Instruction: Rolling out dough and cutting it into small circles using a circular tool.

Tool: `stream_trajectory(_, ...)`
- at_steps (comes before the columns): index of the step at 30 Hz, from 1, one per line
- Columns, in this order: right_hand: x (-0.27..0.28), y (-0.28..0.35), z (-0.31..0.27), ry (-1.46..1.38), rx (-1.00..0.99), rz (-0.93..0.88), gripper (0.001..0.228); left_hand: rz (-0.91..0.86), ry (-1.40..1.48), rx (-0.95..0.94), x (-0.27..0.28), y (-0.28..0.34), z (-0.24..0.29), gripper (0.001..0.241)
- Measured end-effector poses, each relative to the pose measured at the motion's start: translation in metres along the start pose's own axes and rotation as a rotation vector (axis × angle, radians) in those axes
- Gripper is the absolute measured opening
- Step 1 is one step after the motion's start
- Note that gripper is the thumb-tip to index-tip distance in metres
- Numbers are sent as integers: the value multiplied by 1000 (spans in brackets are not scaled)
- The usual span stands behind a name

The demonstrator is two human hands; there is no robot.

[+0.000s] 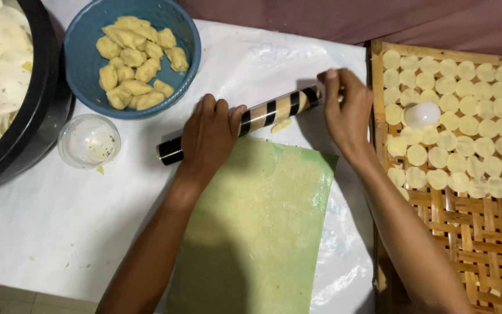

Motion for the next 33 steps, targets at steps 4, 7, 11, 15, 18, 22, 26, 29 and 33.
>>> stream_trajectory(4,-4,31,3,24,-63,-85,17,51,-40,-12,-14,-9,-16,46)
stream_trajectory(7,-13,42,-3,55,-130,-291,16,98,-127,-14,-12,-17,-16,38)
stream_trajectory(11,-22,36,-25,185,30,-436,21,157,-145,19,-16,-22,-25,38)
stream_trajectory(15,-40,39,-18,144,-42,-528,16,140,-129,48,-15,-19,-23,37)
stream_trajectory(18,-12,36,-21,-108,-41,-465,18,185,-143,37,-13,-16,-19,36)
stream_trajectory(22,29,43,-62,-201,-12,-548,18,198,-175,25,-15,-16,-20,36)
stream_trajectory(26,20,62,-61,-167,81,-670,15,180,-133,31,-16,-18,-21,35)
stream_trajectory(29,23,55,-71,-144,123,-724,14,176,-160,33,-16,-17,-21,36)
stream_trajectory(33,38,48,-99,-81,151,-804,14,163,-198,33,-18,-16,-21,37)
Point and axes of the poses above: each hand's wrist, its own y-axis away from the middle knuckle, its own x-axis out of the back of the hand, z = x × y, the point moved 3 cm from there along -y, towards the middle knuckle, and after that the axes turned 14 degrees about y, right-handed, at the moved point
